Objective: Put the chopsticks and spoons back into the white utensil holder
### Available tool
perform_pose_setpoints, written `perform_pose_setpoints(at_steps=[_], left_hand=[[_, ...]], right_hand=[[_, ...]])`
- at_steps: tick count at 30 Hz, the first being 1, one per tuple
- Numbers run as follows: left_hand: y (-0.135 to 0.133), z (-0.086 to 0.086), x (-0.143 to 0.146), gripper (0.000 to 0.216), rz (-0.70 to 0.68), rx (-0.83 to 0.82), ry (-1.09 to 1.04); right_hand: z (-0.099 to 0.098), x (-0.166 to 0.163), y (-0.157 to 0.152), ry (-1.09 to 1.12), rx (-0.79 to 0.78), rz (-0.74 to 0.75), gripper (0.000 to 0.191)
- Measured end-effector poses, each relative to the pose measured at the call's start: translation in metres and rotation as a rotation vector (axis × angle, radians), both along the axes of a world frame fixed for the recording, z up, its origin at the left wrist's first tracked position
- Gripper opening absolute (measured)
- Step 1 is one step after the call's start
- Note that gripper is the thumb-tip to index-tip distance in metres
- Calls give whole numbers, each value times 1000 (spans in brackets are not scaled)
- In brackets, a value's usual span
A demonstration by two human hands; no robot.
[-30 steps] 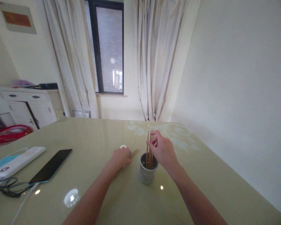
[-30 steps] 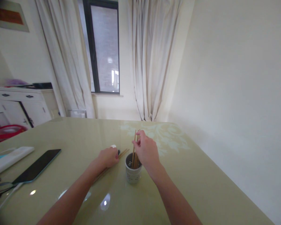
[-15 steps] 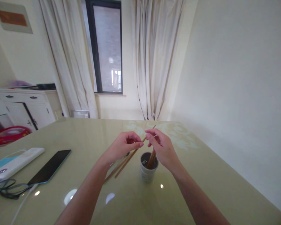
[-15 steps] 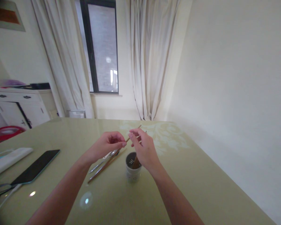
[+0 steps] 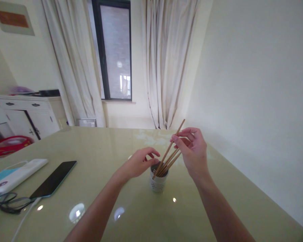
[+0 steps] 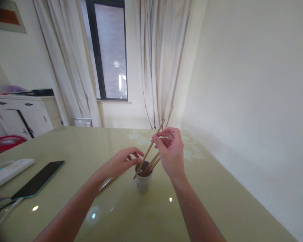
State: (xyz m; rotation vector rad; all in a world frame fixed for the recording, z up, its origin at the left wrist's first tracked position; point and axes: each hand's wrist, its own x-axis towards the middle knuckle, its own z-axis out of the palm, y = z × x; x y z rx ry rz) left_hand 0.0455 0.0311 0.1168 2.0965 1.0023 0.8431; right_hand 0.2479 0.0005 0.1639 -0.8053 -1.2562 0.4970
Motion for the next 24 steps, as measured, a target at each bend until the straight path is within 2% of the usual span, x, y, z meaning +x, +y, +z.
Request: perform_pose_setpoints(at_steps=[3,5,9,14,20,24], left_hand=[[8,-21,5,38,-70,17,88],[10,-27,7,38,-103,5,133],[10,-27,5,32,-50,17,164],[12,-28,3,28,26,88,197],[18,-34,6,25,33,-68,139],[24,-41,5,23,40,-70,103]], right_hand=[[6,13,0,16,33,-55,39],[8,19,0,21,48,-81,42],[7,21,2,-4,47,-99,45],[-5,15,12,-56,-42,-50,44],[-25,14,29,-157,-182,-6,46],[-35,15,37,-216,-288,34,40]])
